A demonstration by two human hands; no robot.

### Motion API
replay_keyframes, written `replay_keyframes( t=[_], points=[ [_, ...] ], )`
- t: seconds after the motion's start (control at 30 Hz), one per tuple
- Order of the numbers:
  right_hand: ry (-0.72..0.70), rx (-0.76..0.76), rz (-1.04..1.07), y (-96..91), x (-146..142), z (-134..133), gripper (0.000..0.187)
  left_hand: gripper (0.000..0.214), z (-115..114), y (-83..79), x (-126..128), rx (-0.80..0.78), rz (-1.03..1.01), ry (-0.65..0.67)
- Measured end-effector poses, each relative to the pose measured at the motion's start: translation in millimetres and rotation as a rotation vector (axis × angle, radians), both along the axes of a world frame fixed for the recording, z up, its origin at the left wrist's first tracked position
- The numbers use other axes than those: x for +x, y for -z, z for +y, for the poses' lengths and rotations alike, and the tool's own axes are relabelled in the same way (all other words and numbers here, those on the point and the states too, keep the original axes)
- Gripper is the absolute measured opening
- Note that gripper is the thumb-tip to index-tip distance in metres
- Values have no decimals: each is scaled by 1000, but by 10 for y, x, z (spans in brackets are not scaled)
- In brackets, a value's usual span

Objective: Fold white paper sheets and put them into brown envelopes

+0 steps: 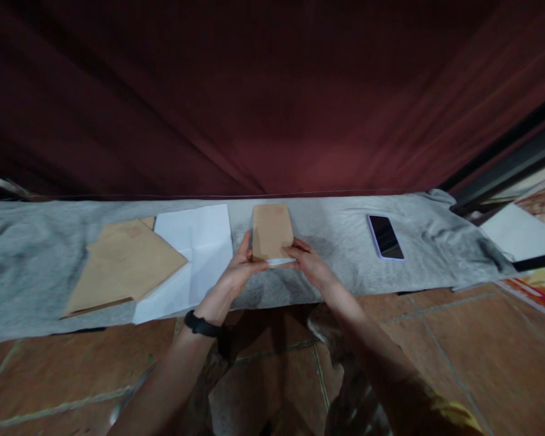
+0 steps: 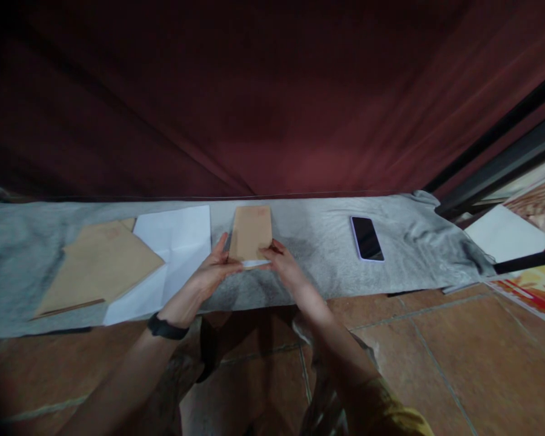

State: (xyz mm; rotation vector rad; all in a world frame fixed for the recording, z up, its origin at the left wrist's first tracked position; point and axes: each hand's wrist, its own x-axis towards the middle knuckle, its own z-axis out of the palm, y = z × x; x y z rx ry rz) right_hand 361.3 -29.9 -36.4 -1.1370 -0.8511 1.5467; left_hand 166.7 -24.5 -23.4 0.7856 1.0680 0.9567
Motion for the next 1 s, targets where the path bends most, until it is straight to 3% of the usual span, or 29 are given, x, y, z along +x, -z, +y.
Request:
replay_keyframes(
  t=[0.17,0.37,0.57,0.87,1.0],
  points=[
    [-105,80,34,-60,22,-40,54,136,1,-2,32,-5,-77,1],
    [-96,186,-26,-106,-44,-50,68,117,14,41,51,28,-61,-36],
    [-71,188,-79,-28,-64,-20,65,98,28,114,51,19,10,-31],
    [-102,121,-109,-31,-20,-41,68,106,24,98,3,12,38,17],
    [-79,163,-99,70,-30,-26,70,107,26,89,1,2,53,7]
  ],
)
